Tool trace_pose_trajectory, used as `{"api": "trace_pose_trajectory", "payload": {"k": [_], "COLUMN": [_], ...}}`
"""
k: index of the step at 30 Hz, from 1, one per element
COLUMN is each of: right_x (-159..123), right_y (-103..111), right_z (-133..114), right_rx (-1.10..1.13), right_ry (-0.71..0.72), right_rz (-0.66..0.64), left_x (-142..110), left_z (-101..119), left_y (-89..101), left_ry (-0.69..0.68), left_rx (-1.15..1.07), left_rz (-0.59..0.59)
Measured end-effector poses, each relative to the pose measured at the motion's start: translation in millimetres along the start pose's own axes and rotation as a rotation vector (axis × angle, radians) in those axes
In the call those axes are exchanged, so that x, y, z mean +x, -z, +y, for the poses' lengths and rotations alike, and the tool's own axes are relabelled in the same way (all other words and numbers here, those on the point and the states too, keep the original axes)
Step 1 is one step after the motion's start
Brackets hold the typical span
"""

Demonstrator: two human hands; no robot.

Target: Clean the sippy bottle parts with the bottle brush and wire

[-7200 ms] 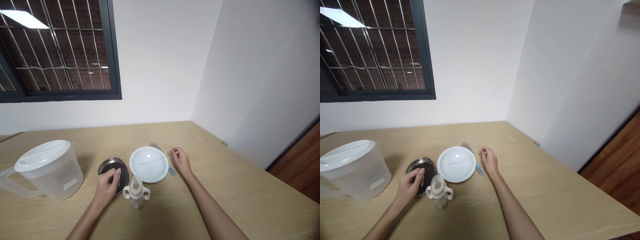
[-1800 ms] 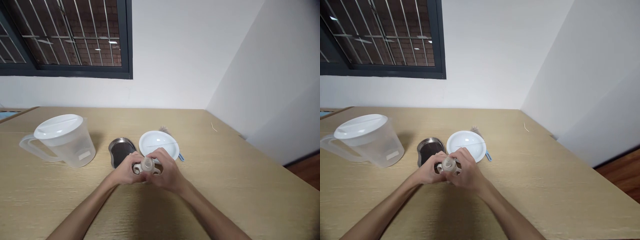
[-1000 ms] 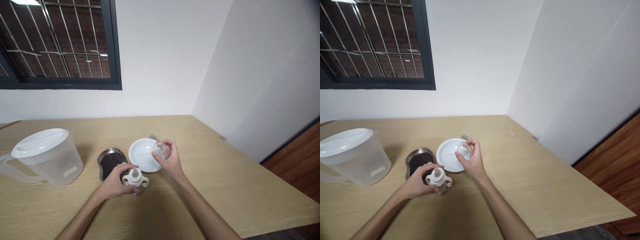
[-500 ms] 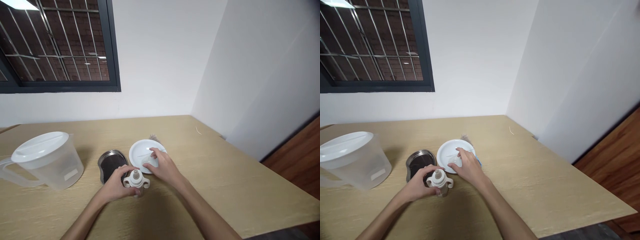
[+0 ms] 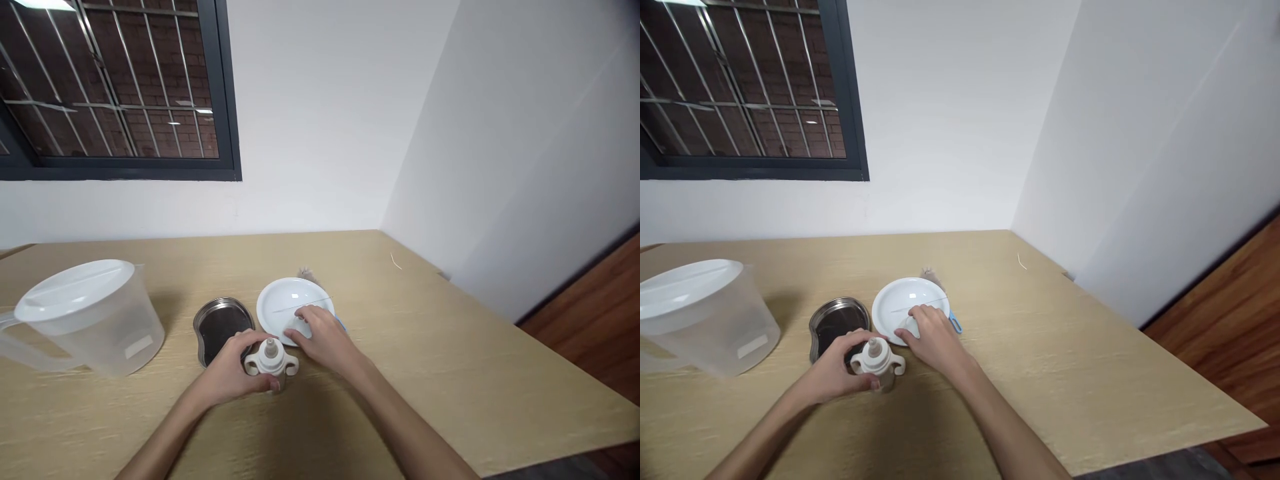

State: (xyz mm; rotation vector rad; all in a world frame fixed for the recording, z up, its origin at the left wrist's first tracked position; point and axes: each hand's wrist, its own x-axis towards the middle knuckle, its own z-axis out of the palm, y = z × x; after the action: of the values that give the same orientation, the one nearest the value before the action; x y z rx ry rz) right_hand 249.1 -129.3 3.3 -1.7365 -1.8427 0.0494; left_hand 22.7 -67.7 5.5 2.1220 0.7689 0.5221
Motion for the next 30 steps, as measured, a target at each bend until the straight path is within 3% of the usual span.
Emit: {"api": "trace_pose_trajectory", "payload": {"k": [13,21,25,30], "right_x": [0.4,0.0,-5.2,-11.1], "right_y": [-5.7,8.3,6.8,-9.5], "right_z": [4.2,-7.4,-16.2,-31.1], "right_rx": [-0.052,0.162,0.187,0.247], "right_ry": [0.005,0.250,0.309,0.266], "right_rz": [0.069,0.255,0.223,0.181], "left_x": [-3.5,-2.0,-1.9,-2.4], "left_z": [-1.1,-2.7,-1.4,-4.4], "left_y": [-0.6,-0.8,-1.3,-3.5], "left_ry": [-0.020,-0.018,-0.032,-0.077], "left_rx": [0.036,0.023,0.005,-0.016], "left_rz": [0.032,0.036,0.046,0.068]}}
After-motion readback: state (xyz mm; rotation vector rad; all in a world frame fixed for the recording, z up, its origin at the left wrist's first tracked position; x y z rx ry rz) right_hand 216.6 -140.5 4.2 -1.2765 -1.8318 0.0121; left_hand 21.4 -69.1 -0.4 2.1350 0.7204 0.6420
